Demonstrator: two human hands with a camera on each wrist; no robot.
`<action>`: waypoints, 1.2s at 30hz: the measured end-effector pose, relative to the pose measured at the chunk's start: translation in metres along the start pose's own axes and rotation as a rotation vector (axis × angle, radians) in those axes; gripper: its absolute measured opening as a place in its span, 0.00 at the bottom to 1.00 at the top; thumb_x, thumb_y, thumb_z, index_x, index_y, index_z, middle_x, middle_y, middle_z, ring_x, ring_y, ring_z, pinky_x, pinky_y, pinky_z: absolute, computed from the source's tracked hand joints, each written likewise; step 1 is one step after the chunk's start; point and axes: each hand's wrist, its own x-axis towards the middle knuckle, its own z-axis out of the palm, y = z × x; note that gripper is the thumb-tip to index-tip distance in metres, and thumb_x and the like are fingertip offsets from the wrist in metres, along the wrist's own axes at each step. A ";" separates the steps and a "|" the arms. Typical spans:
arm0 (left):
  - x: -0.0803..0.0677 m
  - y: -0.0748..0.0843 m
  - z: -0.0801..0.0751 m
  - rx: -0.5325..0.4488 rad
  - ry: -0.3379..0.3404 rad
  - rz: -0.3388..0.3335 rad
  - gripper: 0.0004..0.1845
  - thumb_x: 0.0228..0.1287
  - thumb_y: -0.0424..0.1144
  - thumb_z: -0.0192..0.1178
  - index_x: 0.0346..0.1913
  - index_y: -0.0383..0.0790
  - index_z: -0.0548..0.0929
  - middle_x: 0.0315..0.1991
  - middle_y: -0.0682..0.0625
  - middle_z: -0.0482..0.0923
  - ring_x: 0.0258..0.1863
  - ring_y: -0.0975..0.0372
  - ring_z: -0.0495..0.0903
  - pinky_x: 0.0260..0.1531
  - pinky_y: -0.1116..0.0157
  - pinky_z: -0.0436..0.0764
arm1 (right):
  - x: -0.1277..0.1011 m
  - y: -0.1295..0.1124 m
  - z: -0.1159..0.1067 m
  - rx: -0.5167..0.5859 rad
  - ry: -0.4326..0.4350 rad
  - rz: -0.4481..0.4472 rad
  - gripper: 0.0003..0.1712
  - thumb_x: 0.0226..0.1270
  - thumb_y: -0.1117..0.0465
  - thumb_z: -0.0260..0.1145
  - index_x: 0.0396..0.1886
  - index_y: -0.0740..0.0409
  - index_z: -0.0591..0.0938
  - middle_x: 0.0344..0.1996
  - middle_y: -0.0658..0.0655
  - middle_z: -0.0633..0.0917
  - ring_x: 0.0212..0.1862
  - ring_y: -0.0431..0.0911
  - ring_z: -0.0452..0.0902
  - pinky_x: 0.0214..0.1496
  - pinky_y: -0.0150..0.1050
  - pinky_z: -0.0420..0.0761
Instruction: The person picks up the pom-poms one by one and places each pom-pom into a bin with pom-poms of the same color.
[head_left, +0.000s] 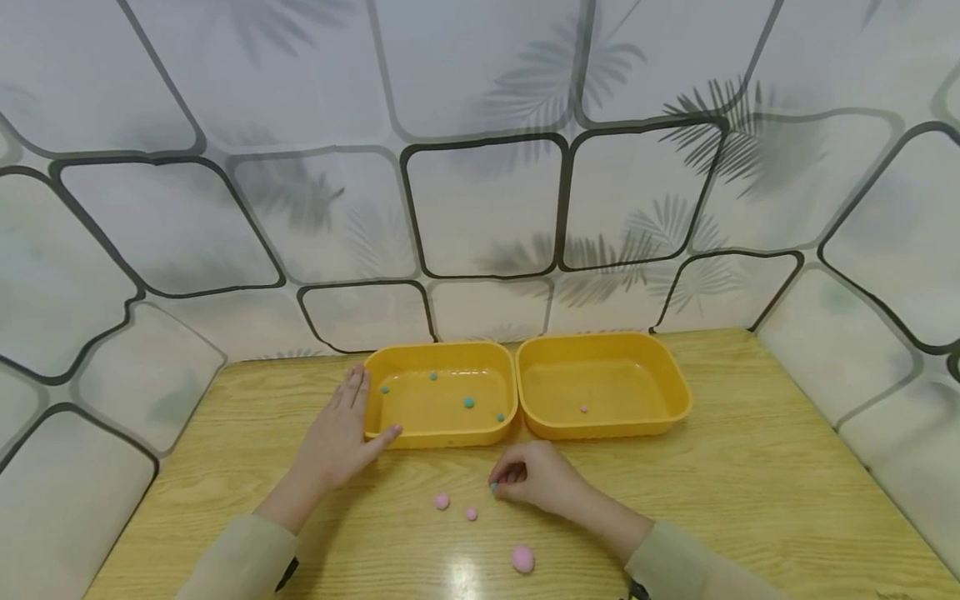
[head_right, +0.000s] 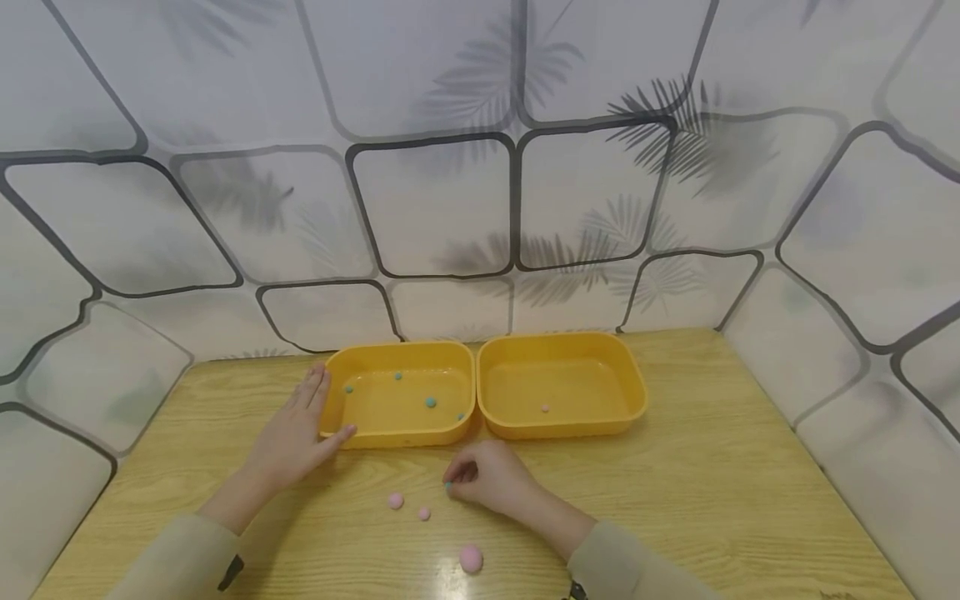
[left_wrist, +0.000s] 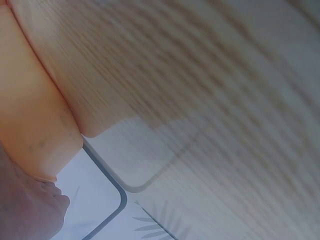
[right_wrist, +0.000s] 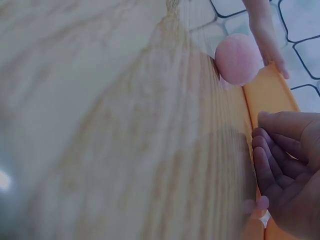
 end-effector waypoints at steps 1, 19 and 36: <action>0.000 0.000 0.000 0.000 0.000 -0.001 0.54 0.77 0.62 0.57 0.82 0.20 0.50 0.85 0.28 0.45 0.85 0.37 0.48 0.83 0.41 0.57 | 0.000 0.000 0.000 0.005 0.002 0.002 0.05 0.61 0.67 0.80 0.34 0.53 0.93 0.31 0.47 0.90 0.31 0.29 0.77 0.36 0.26 0.81; 0.001 -0.002 0.003 0.012 0.006 -0.001 0.55 0.76 0.63 0.57 0.82 0.21 0.49 0.85 0.28 0.44 0.85 0.37 0.48 0.83 0.42 0.57 | 0.008 -0.025 -0.011 0.049 0.072 -0.044 0.04 0.65 0.67 0.78 0.38 0.55 0.93 0.36 0.50 0.90 0.36 0.32 0.80 0.39 0.28 0.84; 0.000 0.000 0.001 -0.003 0.010 0.001 0.54 0.77 0.63 0.57 0.82 0.20 0.50 0.85 0.27 0.45 0.85 0.36 0.49 0.83 0.41 0.57 | 0.025 -0.050 -0.029 0.067 0.149 -0.049 0.03 0.69 0.65 0.76 0.40 0.56 0.92 0.37 0.52 0.91 0.36 0.35 0.81 0.39 0.29 0.83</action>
